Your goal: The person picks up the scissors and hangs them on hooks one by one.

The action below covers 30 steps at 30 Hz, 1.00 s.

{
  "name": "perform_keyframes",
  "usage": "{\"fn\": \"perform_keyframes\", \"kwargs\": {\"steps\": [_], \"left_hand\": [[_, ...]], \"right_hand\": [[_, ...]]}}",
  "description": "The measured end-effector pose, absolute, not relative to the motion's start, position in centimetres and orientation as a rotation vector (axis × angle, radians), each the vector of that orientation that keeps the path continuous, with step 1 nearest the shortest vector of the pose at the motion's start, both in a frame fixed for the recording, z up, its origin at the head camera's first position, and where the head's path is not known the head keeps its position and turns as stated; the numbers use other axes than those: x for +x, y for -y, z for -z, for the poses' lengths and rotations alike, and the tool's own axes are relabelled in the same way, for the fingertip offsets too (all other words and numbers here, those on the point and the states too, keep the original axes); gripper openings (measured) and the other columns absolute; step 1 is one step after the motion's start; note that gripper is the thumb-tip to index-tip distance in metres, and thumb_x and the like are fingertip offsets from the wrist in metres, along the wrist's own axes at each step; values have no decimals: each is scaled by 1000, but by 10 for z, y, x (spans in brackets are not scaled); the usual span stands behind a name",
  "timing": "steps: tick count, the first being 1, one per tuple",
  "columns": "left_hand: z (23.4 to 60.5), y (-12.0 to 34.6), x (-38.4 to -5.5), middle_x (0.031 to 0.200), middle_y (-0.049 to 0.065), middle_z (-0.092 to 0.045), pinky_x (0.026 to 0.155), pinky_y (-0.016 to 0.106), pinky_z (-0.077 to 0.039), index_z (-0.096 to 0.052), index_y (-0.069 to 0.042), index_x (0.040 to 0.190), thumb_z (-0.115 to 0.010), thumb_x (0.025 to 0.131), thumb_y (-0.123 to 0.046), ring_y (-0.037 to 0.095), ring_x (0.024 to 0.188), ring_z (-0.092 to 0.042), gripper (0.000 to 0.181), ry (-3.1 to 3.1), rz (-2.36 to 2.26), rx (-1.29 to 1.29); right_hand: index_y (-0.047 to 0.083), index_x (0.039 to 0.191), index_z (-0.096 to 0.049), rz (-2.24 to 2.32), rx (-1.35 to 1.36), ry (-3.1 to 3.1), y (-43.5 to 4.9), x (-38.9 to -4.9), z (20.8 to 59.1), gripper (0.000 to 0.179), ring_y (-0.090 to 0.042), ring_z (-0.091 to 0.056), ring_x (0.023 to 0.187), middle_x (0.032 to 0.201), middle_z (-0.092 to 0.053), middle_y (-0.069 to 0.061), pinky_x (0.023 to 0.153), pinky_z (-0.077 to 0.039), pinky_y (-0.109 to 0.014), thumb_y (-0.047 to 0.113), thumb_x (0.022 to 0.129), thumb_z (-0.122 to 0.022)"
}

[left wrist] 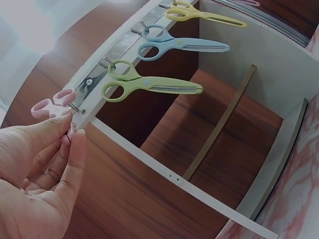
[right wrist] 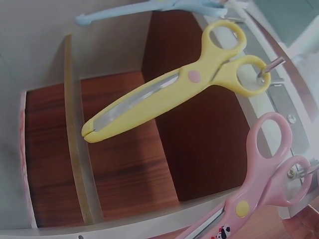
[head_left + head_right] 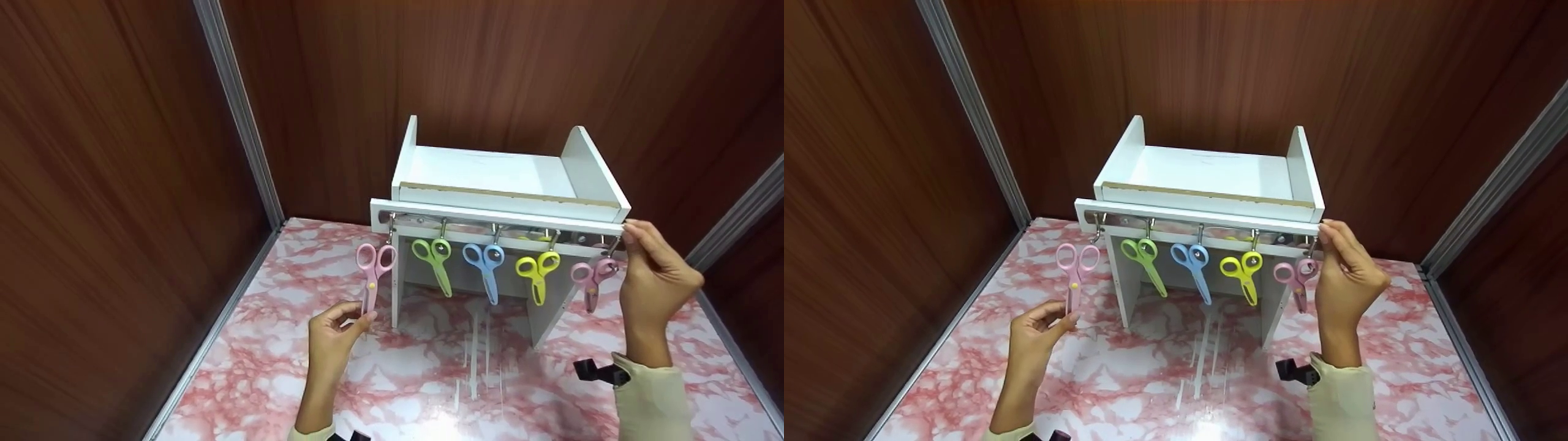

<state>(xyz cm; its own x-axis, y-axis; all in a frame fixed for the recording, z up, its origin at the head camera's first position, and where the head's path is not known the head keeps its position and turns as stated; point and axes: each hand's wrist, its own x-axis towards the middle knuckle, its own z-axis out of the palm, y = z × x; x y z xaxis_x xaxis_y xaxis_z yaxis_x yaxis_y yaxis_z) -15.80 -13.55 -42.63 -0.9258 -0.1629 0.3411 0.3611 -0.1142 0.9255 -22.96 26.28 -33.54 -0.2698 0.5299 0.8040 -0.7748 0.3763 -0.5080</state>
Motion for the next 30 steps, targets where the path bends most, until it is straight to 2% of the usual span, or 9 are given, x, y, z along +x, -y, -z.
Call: {"fn": "perform_keyframes", "kwargs": {"steps": [13, 22, 28, 30], "left_hand": [[428, 132, -168, 85, 15, -66, 62, 26, -56, -70, 5, 89, -75, 77, -1, 20, 75, -62, 15, 1757, 2131, -206], [426, 130, -173, 83, 16, -67, 63, 31, -58, -71, 3, 90, -77, 77, -4, 26, 74, -64, 16, 1783, 2133, -186], [428, 130, -176, 82, 17, -66, 63, 33, -58, -71, 2, 90, -77, 77, -5, 35, 74, -63, 16, 1790, 2128, -188], [429, 130, -178, 82, 17, -66, 65, 38, -59, -71, 2, 90, -77, 77, -5, 35, 74, -63, 16, 1783, 2135, -184]], "right_hand": [[-12, 83, -71, -1271, 254, 1357, -263, -229, 335, 8, -32, -66, 88, 90, -68, -25, 81, -56, -30, -10, 75, -73], [-12, 83, -71, -1274, 250, 1360, -264, -229, 336, 9, -33, -66, 88, 90, -68, -25, 80, -56, -29, -10, 75, -73], [-11, 83, -72, -1269, 253, 1353, -263, -230, 336, 9, -32, -66, 87, 90, -68, -25, 80, -56, -29, -10, 75, -73], [-12, 82, -71, -1269, 258, 1349, -263, -230, 335, 8, -33, -66, 87, 89, -69, -25, 79, -56, -29, -11, 75, -73]]}}
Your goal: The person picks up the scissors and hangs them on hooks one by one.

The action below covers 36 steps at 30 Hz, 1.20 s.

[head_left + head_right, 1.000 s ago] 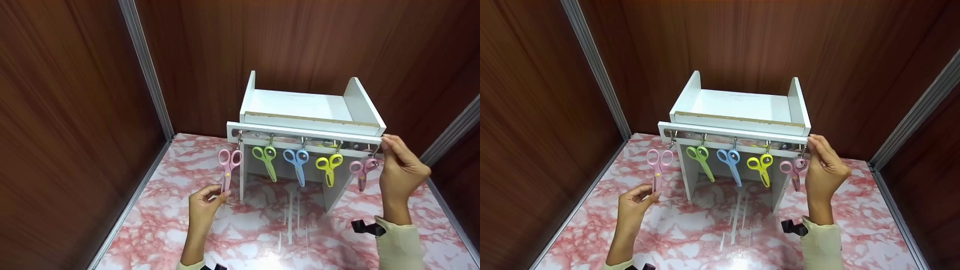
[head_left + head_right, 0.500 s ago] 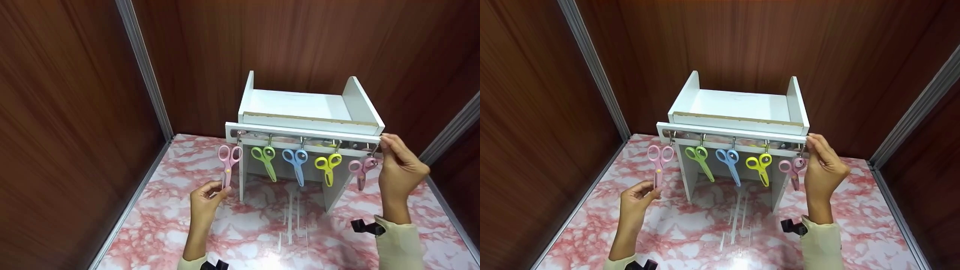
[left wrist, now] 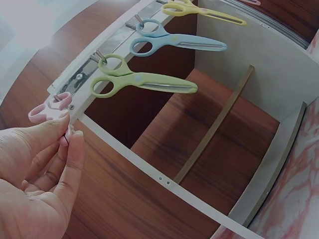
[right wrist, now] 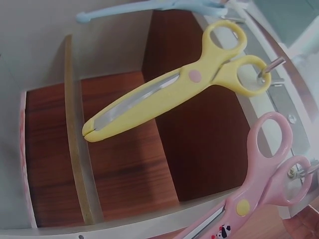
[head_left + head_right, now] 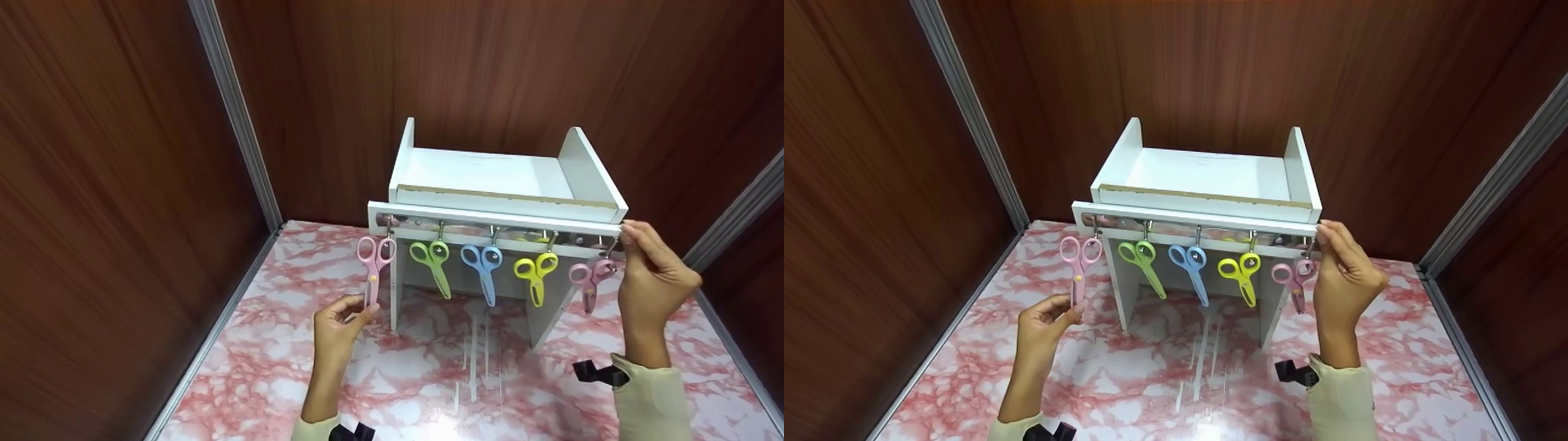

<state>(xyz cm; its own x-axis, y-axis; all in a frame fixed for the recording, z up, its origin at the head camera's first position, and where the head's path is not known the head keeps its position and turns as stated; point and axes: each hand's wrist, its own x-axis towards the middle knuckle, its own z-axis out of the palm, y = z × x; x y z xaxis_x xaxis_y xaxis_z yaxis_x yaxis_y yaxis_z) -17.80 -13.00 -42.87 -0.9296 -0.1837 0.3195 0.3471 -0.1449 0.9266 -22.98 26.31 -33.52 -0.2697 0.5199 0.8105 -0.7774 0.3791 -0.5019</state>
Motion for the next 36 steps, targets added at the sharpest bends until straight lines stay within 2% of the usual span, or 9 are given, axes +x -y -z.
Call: {"fn": "perform_keyframes", "kwargs": {"steps": [5, 8, 12, 18, 21, 36], "left_hand": [[431, 131, -183, 82, 19, -66, 66, 40, -59, -70, 5, 91, -77, 77, -4, 24, 72, -64, 18, 1766, 2163, -180], [433, 131, -186, 83, 18, -66, 67, 37, -59, -69, 7, 91, -77, 77, -4, 20, 72, -64, 19, 1766, 2177, -180], [447, 131, -196, 86, 18, -66, 67, 37, -59, -69, 6, 95, -76, 78, -5, 22, 76, -64, 21, 1756, 2195, -184], [464, 127, -207, 95, 22, -63, 69, 43, -58, -62, 7, 112, -75, 79, -3, 25, 81, -63, 37, 1692, 2257, -219], [467, 125, -209, 98, 23, -62, 69, 44, -58, -60, 7, 116, -75, 79, -1, 26, 84, -62, 41, 1690, 2257, -222], [477, 114, -218, 95, 21, -64, 71, 30, -58, -65, 6, 106, -76, 77, -1, 24, 81, -62, 32, 1748, 2237, -154]], "right_hand": [[-12, 82, -71, -1271, 262, 1347, -263, -230, 335, 8, -33, -66, 87, 89, -68, -25, 79, -56, -29, -11, 74, -73], [-13, 82, -71, -1272, 263, 1344, -263, -230, 335, 8, -33, -66, 87, 89, -68, -26, 79, -56, -29, -12, 74, -73], [-13, 82, -71, -1272, 259, 1347, -263, -229, 335, 9, -33, -66, 87, 89, -68, -26, 79, -56, -29, -11, 74, -73], [-13, 83, -71, -1279, 249, 1358, -263, -228, 335, 9, -33, -66, 88, 90, -69, -24, 80, -56, -29, -11, 74, -72], [-13, 83, -71, -1279, 246, 1355, -263, -228, 335, 9, -33, -66, 88, 90, -68, -25, 80, -56, -30, -12, 74, -73], [-14, 83, -70, -1284, 256, 1353, -263, -229, 335, 9, -33, -65, 88, 90, -68, -25, 80, -55, -31, -12, 74, -72]]}}
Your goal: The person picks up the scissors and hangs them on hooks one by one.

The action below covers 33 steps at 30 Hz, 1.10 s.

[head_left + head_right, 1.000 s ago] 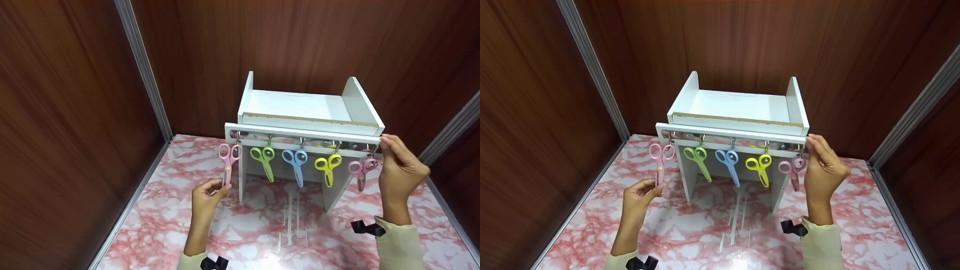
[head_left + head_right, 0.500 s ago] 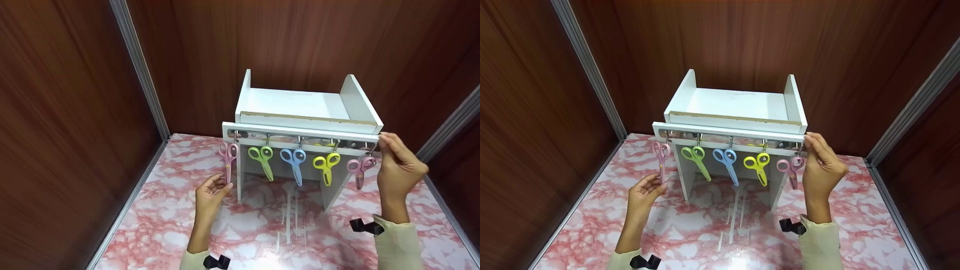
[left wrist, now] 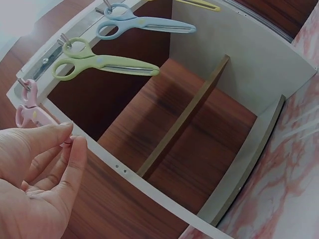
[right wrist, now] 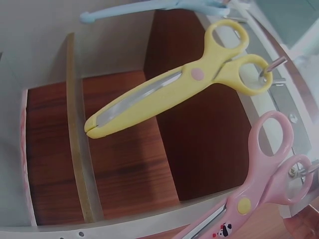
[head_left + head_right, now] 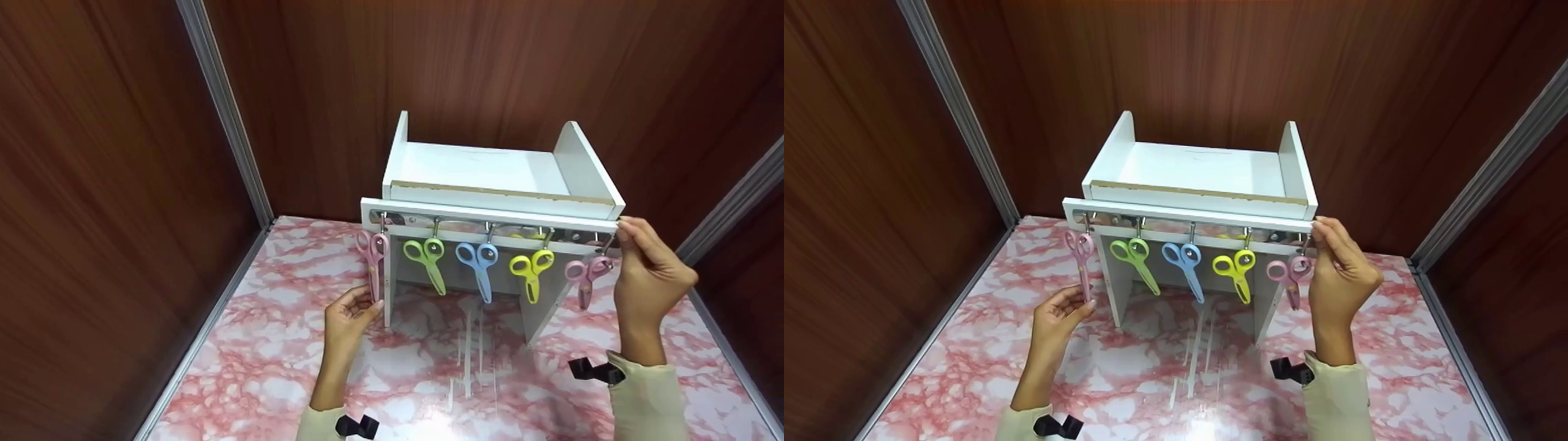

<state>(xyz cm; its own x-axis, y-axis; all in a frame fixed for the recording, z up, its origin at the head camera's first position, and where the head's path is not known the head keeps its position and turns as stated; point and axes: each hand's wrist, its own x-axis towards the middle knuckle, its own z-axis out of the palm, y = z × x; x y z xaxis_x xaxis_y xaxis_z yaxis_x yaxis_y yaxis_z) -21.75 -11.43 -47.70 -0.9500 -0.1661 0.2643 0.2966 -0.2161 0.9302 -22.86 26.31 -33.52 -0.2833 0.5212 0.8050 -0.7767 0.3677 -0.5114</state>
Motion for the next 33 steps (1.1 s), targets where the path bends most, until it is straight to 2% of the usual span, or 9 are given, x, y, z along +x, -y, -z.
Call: {"fn": "perform_keyframes", "kwargs": {"steps": [9, 15, 22, 28, 30, 33], "left_hand": [[482, 108, -225, 95, 24, -62, 68, 29, -58, -64, 8, 106, -72, 80, 4, 23, 81, -62, 28, 1723, 2287, -202], [485, 106, -229, 94, 29, -60, 70, 34, -59, -63, 10, 108, -69, 82, 5, 24, 80, -61, 27, 1721, 2295, -246], [487, 105, -230, 93, 24, -60, 72, 38, -59, -65, 6, 108, -68, 83, 3, 21, 78, -61, 25, 1737, 2291, -258], [488, 104, -229, 90, 23, -59, 73, 42, -58, -64, 9, 107, -66, 84, 6, 19, 76, -62, 24, 1713, 2317, -251], [486, 104, -226, 92, 26, -59, 75, 45, -57, -63, 11, 108, -66, 84, 5, 24, 77, -62, 24, 1721, 2328, -250], [478, 107, -217, 95, 30, -58, 75, 41, -58, -61, 14, 109, -65, 86, 2, 28, 79, -63, 25, 1775, 2319, -244]], "right_hand": [[-15, 83, -69, -1298, 269, 1336, -262, -229, 334, 9, -34, -65, 86, 89, -67, -28, 79, -56, -30, -13, 75, -72], [-15, 83, -70, -1294, 265, 1338, -263, -230, 335, 9, -35, -65, 87, 90, -67, -29, 79, -56, -30, -13, 75, -72], [-15, 83, -70, -1292, 275, 1344, -262, -230, 336, 9, -35, -65, 88, 89, -67, -29, 80, -56, -31, -13, 74, -72], [-15, 83, -70, -1292, 274, 1344, -261, -229, 336, 8, -35, -65, 88, 89, -66, -30, 79, -56, -30, -13, 75, -71], [-14, 83, -70, -1291, 268, 1344, -261, -229, 335, 8, -35, -65, 87, 89, -67, -28, 79, -56, -30, -13, 75, -71], [-15, 83, -70, -1297, 263, 1334, -260, -228, 336, 8, -35, -65, 87, 90, -67, -28, 79, -56, -30, -13, 75, -71]]}}
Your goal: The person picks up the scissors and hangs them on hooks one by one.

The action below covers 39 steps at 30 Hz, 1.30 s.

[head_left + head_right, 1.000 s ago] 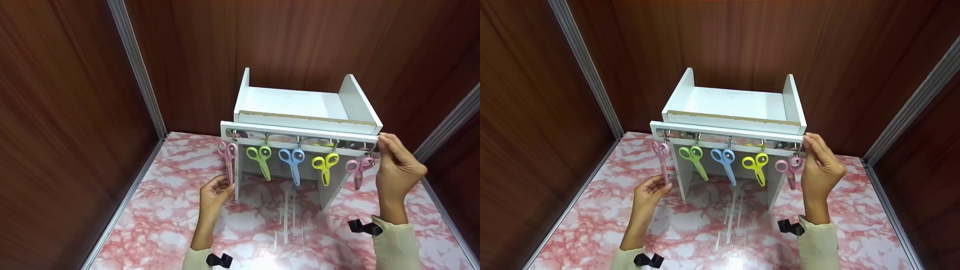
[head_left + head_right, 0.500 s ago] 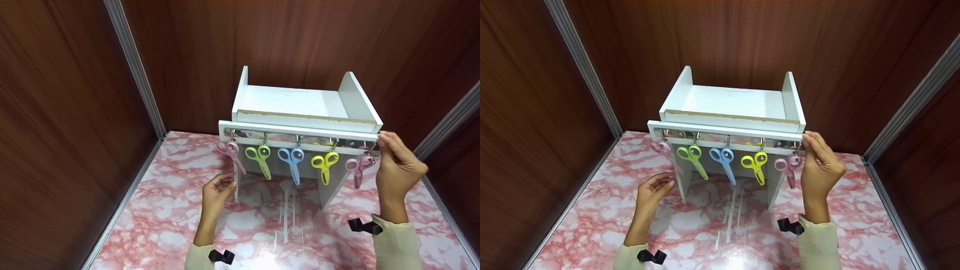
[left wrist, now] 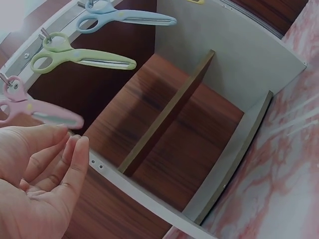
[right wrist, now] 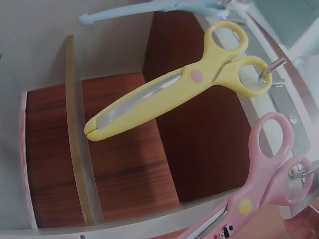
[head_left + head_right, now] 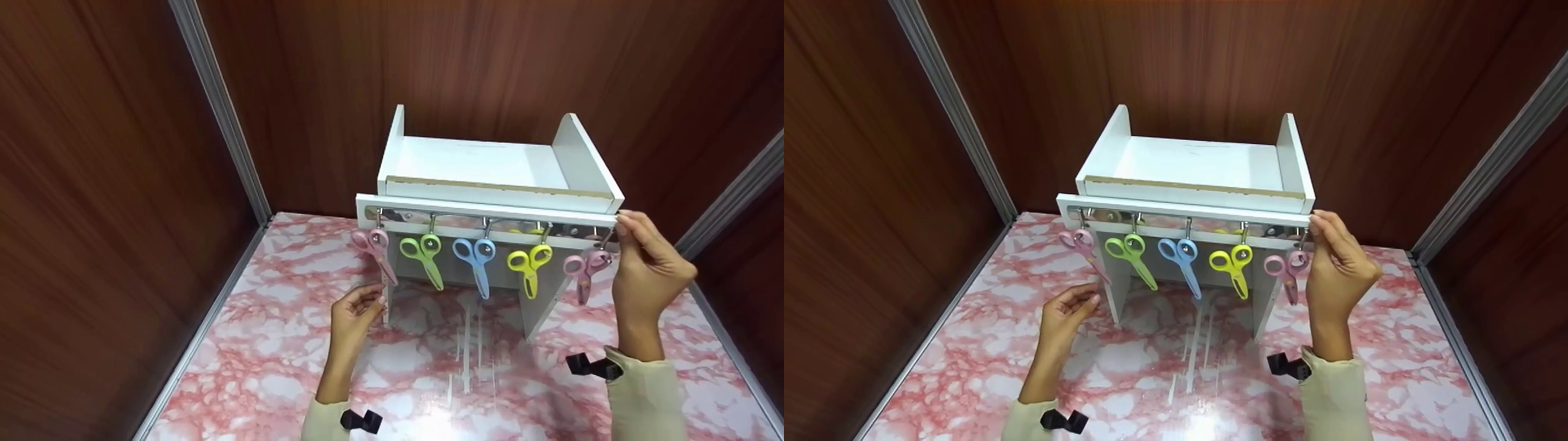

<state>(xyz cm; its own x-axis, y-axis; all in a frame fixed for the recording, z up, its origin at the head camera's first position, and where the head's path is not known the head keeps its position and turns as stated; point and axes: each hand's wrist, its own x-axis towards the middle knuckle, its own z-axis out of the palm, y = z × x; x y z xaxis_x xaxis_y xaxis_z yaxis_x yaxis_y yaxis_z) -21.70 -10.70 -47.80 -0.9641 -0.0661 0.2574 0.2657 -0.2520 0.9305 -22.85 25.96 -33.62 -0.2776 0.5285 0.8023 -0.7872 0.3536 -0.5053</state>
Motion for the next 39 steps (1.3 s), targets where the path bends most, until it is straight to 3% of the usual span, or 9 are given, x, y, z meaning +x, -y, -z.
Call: {"fn": "perform_keyframes", "kwargs": {"steps": [7, 14, 19, 23, 27, 32, 34, 39], "left_hand": [[468, 115, -196, 93, 32, -61, 63, 31, -58, -66, 8, 103, -62, 90, -5, 17, 71, -62, 18, 1942, 2166, -222], [463, 116, -188, 88, 16, -68, 67, 30, -58, -69, 5, 100, -64, 90, -8, 17, 78, -65, 17, 2079, 2036, -228], [474, 121, -189, 91, 8, -70, 66, 32, -58, -72, -5, 98, -66, 89, -14, 22, 81, -65, 14, 2129, 1949, -249], [478, 126, -187, 93, -1, -68, 68, 30, -58, -72, -15, 99, -65, 90, -24, 21, 84, -64, 15, 2183, 1773, -295], [473, 128, -179, 94, -11, -64, 70, 26, -56, -72, -23, 101, -64, 91, -28, 9, 85, -62, 14, 2242, 1517, -274], [467, 127, -171, 110, -16, -60, 80, 31, -53, -69, -27, 109, -62, 92, -33, 4, 98, -57, 20, 2314, 1257, -195], [466, 126, -168, 118, -12, -58, 86, 36, -52, -67, -24, 115, -60, 92, -37, 9, 107, -55, 27, 2342, 1186, -199], [467, 124, -164, 129, 5, -54, 100, 48, -42, -63, -16, 123, -58, 92, -41, 23, 121, -48, 40, 2362, 1001, -216]], "right_hand": [[-13, 86, -71, -1305, 294, 1389, -253, -229, 335, 11, -36, -65, 92, 93, -67, -28, 82, -55, -31, -14, 75, -70], [-4, 99, -72, -1180, 311, 1632, -250, -210, 326, 18, -32, -61, 106, 109, -66, -21, 85, -53, -23, -9, 82, -67], [2, 109, -69, -1052, 342, 1757, -242, -192, 322, 30, -31, -56, 114, 122, -61, -12, 96, -47, -25, -10, 82, -67], [3, 115, -66, -1003, 340, 1799, -237, -176, 321, 34, -30, -57, 112, 126, -59, -11, 96, -47, -22, -8, 82, -66], [3, 120, -63, -997, 343, 1857, -237, -164, 327, 37, -25, -59, 111, 128, -57, -13, 95, -47, -20, -6, 84, -65], [12, 130, -57, -954, 311, 1981, -248, -157, 353, 48, -16, -54, 118, 136, -51, -6, 92, -45, -13, 0, 85, -67], [17, 135, -53, -880, 272, 2051, -253, -152, 365, 53, -9, -63, 99, 140, -47, -1, 92, -43, -10, 6, 85, -69], [22, 140, -45, -753, 175, 2181, -252, -136, 387, 64, -25, -61, 107, 145, -40, 4, 96, -46, -42, 16, 83, -73]]}}
